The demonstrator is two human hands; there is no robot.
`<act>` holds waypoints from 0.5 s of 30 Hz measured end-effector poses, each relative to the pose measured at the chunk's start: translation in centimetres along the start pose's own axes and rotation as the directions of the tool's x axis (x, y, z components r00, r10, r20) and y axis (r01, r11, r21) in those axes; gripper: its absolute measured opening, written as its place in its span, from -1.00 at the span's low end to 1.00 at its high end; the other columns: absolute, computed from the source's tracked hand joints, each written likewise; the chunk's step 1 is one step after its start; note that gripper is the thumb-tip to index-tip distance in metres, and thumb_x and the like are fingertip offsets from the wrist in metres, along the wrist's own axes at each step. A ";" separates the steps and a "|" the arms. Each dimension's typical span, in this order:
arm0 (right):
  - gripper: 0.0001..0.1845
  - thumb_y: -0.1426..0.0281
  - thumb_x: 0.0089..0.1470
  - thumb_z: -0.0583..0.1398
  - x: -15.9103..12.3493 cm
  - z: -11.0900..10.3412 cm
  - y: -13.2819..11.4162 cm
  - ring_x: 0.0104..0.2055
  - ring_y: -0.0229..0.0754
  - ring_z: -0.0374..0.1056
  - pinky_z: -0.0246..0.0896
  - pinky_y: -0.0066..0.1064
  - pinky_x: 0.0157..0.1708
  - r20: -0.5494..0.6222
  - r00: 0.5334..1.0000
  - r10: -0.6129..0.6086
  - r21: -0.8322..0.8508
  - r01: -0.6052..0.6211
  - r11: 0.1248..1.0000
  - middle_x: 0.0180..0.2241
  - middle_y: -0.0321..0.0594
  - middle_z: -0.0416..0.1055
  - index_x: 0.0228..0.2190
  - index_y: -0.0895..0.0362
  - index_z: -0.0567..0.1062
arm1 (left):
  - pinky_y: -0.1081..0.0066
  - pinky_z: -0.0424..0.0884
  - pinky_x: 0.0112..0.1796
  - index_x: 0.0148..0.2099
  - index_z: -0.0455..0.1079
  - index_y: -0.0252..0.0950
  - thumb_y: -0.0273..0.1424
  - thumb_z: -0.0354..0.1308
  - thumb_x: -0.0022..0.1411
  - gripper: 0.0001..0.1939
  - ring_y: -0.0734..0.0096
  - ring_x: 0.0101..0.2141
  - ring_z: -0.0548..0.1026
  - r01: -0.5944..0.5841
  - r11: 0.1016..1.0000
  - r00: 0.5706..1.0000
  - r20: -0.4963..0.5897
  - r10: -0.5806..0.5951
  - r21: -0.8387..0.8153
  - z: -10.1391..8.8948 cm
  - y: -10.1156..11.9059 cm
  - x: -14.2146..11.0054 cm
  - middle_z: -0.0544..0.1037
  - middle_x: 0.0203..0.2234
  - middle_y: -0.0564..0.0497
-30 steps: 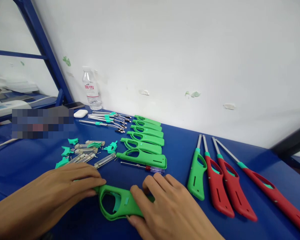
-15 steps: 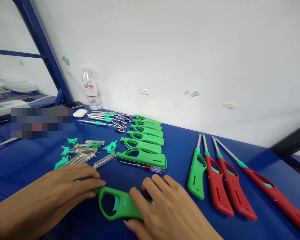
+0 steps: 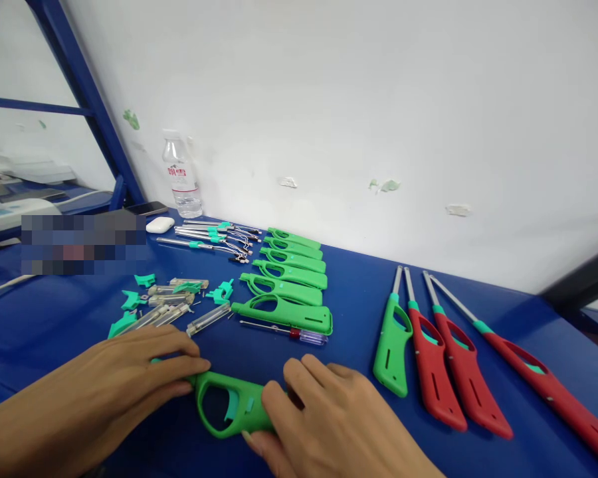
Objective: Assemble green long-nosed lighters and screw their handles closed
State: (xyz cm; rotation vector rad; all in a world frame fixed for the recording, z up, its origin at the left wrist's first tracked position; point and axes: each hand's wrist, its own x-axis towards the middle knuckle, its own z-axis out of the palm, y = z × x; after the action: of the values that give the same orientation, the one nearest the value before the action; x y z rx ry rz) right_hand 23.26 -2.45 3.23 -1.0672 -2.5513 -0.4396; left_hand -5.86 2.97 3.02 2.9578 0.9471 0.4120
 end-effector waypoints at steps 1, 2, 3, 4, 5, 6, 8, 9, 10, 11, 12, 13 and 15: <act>-0.49 0.17 0.62 -0.21 -0.1 0.2 0.0 -0.44 -0.24 0.45 0.20 -0.31 -0.50 0.018 1.000 -0.001 0.013 0.001 1.000 -0.41 -0.39 0.45 -0.31 0.00 0.34 | 0.42 0.58 -0.12 -0.03 0.63 -0.13 -0.74 0.13 0.31 -0.56 0.31 -0.20 0.68 -0.008 1.000 1.000 0.016 0.008 0.002 0.0 0.0 0.0 0.72 -0.13 0.06; -0.51 0.16 0.62 -0.18 -0.2 0.3 0.0 -0.44 -0.24 0.46 0.18 -0.30 -0.53 0.039 0.999 -0.001 0.024 0.000 1.000 -0.41 -0.40 0.45 -0.30 -0.01 0.33 | 0.42 0.57 -0.12 -0.04 0.63 -0.14 -0.74 0.11 0.31 -0.56 0.30 -0.20 0.68 -0.004 1.000 1.000 0.014 0.004 0.005 0.1 0.1 0.0 0.71 -0.14 0.05; -0.56 0.15 0.61 -0.13 -0.2 0.4 -0.1 -0.44 -0.23 0.47 0.18 -0.30 -0.54 0.056 0.998 0.003 0.032 -0.005 0.999 -0.40 -0.40 0.45 -0.29 -0.01 0.33 | 0.42 0.57 -0.12 -0.04 0.63 -0.15 -0.74 0.10 0.32 -0.56 0.30 -0.21 0.67 -0.004 1.000 1.000 0.005 0.004 0.004 0.1 0.1 0.0 0.71 -0.15 0.05; -0.63 0.13 0.59 -0.03 -0.3 0.5 -0.1 -0.43 -0.23 0.47 0.18 -0.29 -0.54 0.074 0.997 0.006 0.038 -0.009 0.999 -0.39 -0.41 0.46 -0.28 -0.01 0.33 | 0.42 0.57 -0.13 -0.04 0.63 -0.15 -0.74 0.09 0.32 -0.57 0.29 -0.21 0.67 -0.005 1.000 1.000 0.000 0.005 -0.001 0.2 0.1 0.1 0.71 -0.15 0.04; -0.68 0.11 0.53 0.11 -0.4 0.6 -0.1 -0.43 -0.22 0.48 0.19 -0.29 -0.54 0.092 0.996 0.007 0.042 -0.011 0.999 -0.38 -0.42 0.46 -0.28 -0.01 0.33 | 0.41 0.57 -0.13 -0.04 0.62 -0.15 -0.74 0.09 0.32 -0.56 0.29 -0.21 0.67 -0.005 1.000 1.000 0.000 0.005 -0.010 0.2 0.1 0.1 0.71 -0.15 0.04; -0.69 0.11 0.44 0.25 -0.4 0.6 -0.1 -0.42 -0.21 0.49 0.21 -0.30 -0.54 0.109 0.994 0.013 0.042 -0.018 0.999 -0.38 -0.43 0.46 -0.27 -0.01 0.33 | 0.41 0.57 -0.13 -0.04 0.62 -0.15 -0.74 0.09 0.31 -0.56 0.29 -0.21 0.67 -0.006 1.000 1.000 -0.004 0.006 -0.018 0.2 0.0 0.1 0.70 -0.15 0.04; -0.58 0.15 0.22 0.46 -0.3 0.6 -0.1 -0.41 -0.20 0.50 0.23 -0.30 -0.53 0.127 0.992 0.020 0.036 -0.025 0.999 -0.36 -0.45 0.47 -0.25 -0.01 0.33 | 0.42 0.56 -0.13 -0.05 0.63 -0.15 -0.74 0.08 0.32 -0.56 0.30 -0.22 0.67 0.000 0.999 1.000 -0.007 0.000 -0.036 0.2 0.0 0.2 0.70 -0.16 0.04; -0.53 0.17 0.14 0.51 -0.3 0.5 -0.1 -0.41 -0.20 0.50 0.23 -0.31 -0.53 0.131 0.991 0.023 0.034 -0.027 0.999 -0.36 -0.46 0.48 -0.25 -0.01 0.33 | 0.44 0.56 -0.13 -0.05 0.63 -0.14 -0.74 0.08 0.31 -0.55 0.31 -0.22 0.67 0.008 0.999 1.000 -0.010 -0.008 -0.042 0.2 0.0 0.2 0.70 -0.16 0.04; -0.50 0.19 0.10 0.54 -0.3 0.5 -0.1 -0.42 -0.20 0.49 0.23 -0.31 -0.54 0.137 0.990 0.025 0.033 -0.030 0.999 -0.36 -0.47 0.48 -0.25 -0.01 0.33 | 0.45 0.55 -0.14 -0.06 0.63 -0.14 -0.74 0.07 0.31 -0.55 0.32 -0.23 0.66 0.012 0.999 1.000 -0.016 -0.013 -0.047 0.1 0.1 0.3 0.70 -0.17 0.04; -0.49 0.21 0.08 0.55 -0.2 0.5 -0.1 -0.43 -0.21 0.49 0.22 -0.31 -0.54 0.140 0.990 0.027 0.035 -0.032 0.999 -0.36 -0.47 0.48 -0.25 -0.01 0.34 | 0.46 0.55 -0.15 -0.06 0.64 -0.14 -0.74 0.08 0.30 -0.55 0.32 -0.24 0.66 0.013 0.999 1.000 -0.024 -0.014 -0.050 0.1 0.1 0.4 0.70 -0.18 0.04; -0.49 0.21 0.06 0.56 -0.2 0.4 -0.2 -0.44 -0.21 0.48 0.21 -0.31 -0.56 0.141 0.990 0.027 0.038 -0.032 0.999 -0.36 -0.48 0.48 -0.25 -0.01 0.34 | 0.46 0.55 -0.15 -0.06 0.64 -0.14 -0.74 0.08 0.29 -0.55 0.32 -0.24 0.66 0.013 0.999 1.000 -0.023 -0.014 -0.052 0.1 0.2 0.4 0.70 -0.18 0.03; -0.49 0.22 0.06 0.56 -0.2 0.4 -0.2 -0.44 -0.21 0.49 0.21 -0.31 -0.56 0.144 0.989 0.026 0.041 -0.032 0.999 -0.36 -0.48 0.49 -0.25 -0.01 0.34 | 0.46 0.54 -0.16 -0.07 0.65 -0.15 -0.74 0.08 0.28 -0.54 0.32 -0.24 0.66 0.015 0.999 1.000 -0.021 -0.016 -0.052 0.1 0.3 0.5 0.70 -0.19 0.03; -0.49 0.23 0.05 0.57 -0.2 0.4 -0.2 -0.41 -0.20 0.51 0.24 -0.31 -0.55 0.154 0.988 0.030 0.043 -0.037 0.998 -0.34 -0.47 0.50 -0.25 0.00 0.36 | 0.48 0.53 -0.16 -0.08 0.66 -0.13 -0.75 0.07 0.27 -0.52 0.34 -0.26 0.66 0.030 0.998 0.999 -0.025 -0.032 -0.059 0.2 0.3 0.4 0.70 -0.20 0.04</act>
State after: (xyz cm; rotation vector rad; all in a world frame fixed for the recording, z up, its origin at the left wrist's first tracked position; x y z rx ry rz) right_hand 23.21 -2.56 2.75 -1.1674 -2.6573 -0.2996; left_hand -5.38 2.97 2.94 2.8882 0.9649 0.4705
